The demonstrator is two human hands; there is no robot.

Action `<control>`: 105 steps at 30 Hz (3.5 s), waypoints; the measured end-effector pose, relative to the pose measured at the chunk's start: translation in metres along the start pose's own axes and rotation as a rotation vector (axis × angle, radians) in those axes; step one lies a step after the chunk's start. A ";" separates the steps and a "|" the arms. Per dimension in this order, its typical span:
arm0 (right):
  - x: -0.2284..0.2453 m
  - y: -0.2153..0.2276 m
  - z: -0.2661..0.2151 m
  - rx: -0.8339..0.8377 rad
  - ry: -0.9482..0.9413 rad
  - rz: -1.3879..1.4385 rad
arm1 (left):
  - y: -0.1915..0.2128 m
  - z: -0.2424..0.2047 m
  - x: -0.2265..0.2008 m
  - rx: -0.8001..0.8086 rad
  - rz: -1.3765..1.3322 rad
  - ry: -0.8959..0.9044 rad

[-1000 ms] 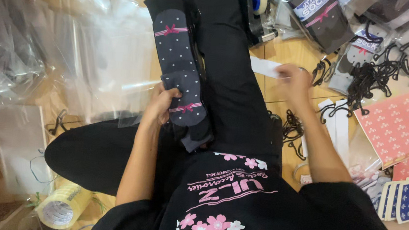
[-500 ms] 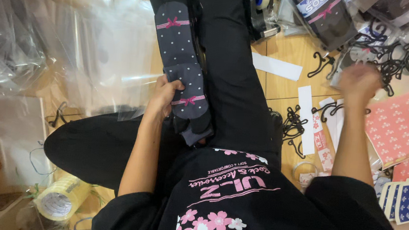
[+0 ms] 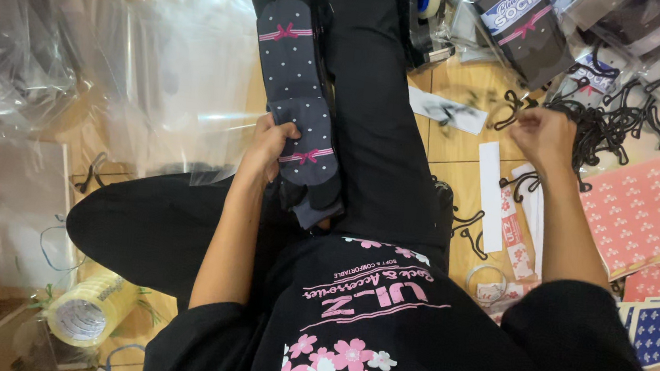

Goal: The person packages socks by placing them into plastic sleeves and applying adhesive labels.

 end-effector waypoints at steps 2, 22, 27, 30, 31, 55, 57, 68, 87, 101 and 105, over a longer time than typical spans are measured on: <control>-0.001 -0.006 0.035 -0.132 0.167 -0.639 | 0.000 0.007 0.006 0.014 -0.015 -0.008; 0.390 -0.008 -0.100 0.127 0.594 0.438 | -0.023 -0.058 -0.068 0.086 0.248 -0.428; 0.494 -0.070 -0.131 0.512 0.661 0.723 | -0.038 -0.094 -0.095 0.135 0.455 -0.626; 0.496 -0.085 -0.133 0.389 1.068 0.186 | -0.028 -0.086 -0.086 0.103 0.434 -0.601; 0.484 -0.089 -0.121 0.319 1.095 0.075 | -0.024 -0.076 -0.074 0.106 0.386 -0.564; 0.383 0.029 -0.101 0.526 0.288 0.647 | -0.098 -0.222 -0.201 0.133 0.320 -1.029; 0.328 0.033 -0.036 0.319 0.201 0.435 | -0.100 -0.209 -0.196 0.232 0.239 -0.851; 0.157 0.134 0.053 -0.151 0.467 -0.104 | -0.142 -0.117 -0.049 0.332 0.395 -0.337; 0.072 -0.079 0.082 -0.085 0.183 0.126 | -0.136 -0.154 -0.006 0.550 0.320 -0.381; 0.159 -0.073 -0.015 -0.080 0.468 0.011 | -0.129 -0.196 -0.050 0.565 0.399 -0.333; 0.168 -0.069 -0.031 -0.161 0.514 -0.154 | -0.131 -0.200 -0.049 0.574 0.490 -0.347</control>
Point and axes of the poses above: each hand's wrist, its own z-axis towards the middle knuckle, its own y-axis out of the back of the hand, x = y × z, the point moved 10 cm from there along z, towards the middle knuckle, and after that the axes turned 6 degrees about -y, right-handed, at the moved point
